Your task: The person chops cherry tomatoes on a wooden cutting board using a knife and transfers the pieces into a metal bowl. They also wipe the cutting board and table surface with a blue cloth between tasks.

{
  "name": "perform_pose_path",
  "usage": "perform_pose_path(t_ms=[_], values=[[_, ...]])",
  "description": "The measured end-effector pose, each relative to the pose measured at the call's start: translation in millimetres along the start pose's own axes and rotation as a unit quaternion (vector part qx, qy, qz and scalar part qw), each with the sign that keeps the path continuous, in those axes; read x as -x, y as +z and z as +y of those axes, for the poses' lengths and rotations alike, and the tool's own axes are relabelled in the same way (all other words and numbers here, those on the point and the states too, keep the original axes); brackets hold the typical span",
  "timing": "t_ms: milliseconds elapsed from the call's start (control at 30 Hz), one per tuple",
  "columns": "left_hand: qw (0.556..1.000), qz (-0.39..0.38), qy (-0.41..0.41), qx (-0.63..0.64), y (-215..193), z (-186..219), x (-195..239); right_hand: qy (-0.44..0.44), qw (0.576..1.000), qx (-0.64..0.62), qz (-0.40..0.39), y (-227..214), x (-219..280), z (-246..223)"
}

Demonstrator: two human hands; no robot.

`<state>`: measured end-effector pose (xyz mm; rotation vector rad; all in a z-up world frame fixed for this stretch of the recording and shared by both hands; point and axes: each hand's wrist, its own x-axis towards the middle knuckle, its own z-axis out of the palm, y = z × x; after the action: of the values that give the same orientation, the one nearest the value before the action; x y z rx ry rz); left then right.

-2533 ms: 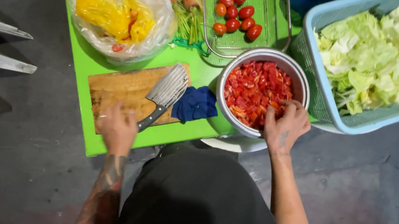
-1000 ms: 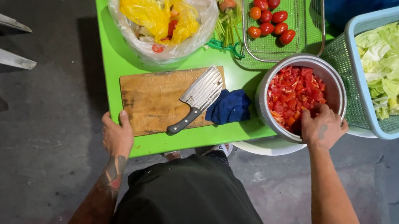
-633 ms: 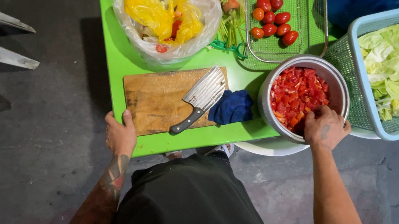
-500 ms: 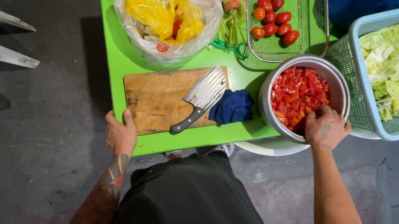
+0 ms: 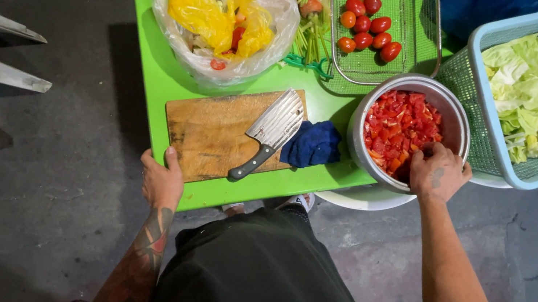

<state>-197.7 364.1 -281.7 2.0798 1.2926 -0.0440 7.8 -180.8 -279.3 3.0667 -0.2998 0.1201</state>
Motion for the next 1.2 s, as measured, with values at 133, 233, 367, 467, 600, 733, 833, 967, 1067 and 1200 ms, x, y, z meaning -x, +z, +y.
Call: perform_pose_path(t_ms=[133, 233, 367, 467, 600, 733, 833, 967, 1067, 1200], values=[[1.0, 0.003, 0.0, -0.004, 4.2, -3.8, -3.5, 0.003, 1.0, 0.0, -0.002, 4.3, -1.2, 2.2], [1.0, 0.002, -0.003, -0.003, 5.8, -7.1, -5.1, -0.002, 1.0, -0.004, 0.006, 4.9, -0.2, 2.0], [1.0, 0.003, -0.002, -0.003, 6.6, -8.1, -6.3, -0.006, 1.0, 0.001, 0.008, 1.1, 1.3, 0.2], [1.0, 0.006, 0.002, 0.0, 5.8, -8.6, -6.4, -0.006, 1.0, 0.004, 0.011, 0.3, 1.6, -1.3], [1.0, -0.005, -0.001, -0.003, 4.8, -9.2, -7.5, 0.0, 1.0, 0.005, 0.005, 3.9, 0.2, 1.5], [1.0, -0.005, -0.002, -0.001, 3.2, -6.6, -4.0, -0.002, 1.0, 0.01, 0.006, 0.1, 1.6, -1.2], [1.0, -0.002, -0.002, -0.001, -0.7, -0.9, -0.1, 0.0, 1.0, 0.019, 0.007, -3.0, 2.3, -4.3], [1.0, -0.002, 0.0, 0.002, 2.2, -4.9, -4.5, -0.008, 1.0, 0.015, 0.01, -9.1, 3.8, -8.0], [1.0, -0.006, -0.002, 0.0, 2.7, -5.3, -4.6, -0.006, 1.0, 0.001, 0.005, -5.6, 1.9, -5.0], [1.0, -0.008, -0.003, -0.003, 3.4, -6.9, -6.1, -0.001, 1.0, 0.0, 0.001, -1.4, 1.3, -1.8]])
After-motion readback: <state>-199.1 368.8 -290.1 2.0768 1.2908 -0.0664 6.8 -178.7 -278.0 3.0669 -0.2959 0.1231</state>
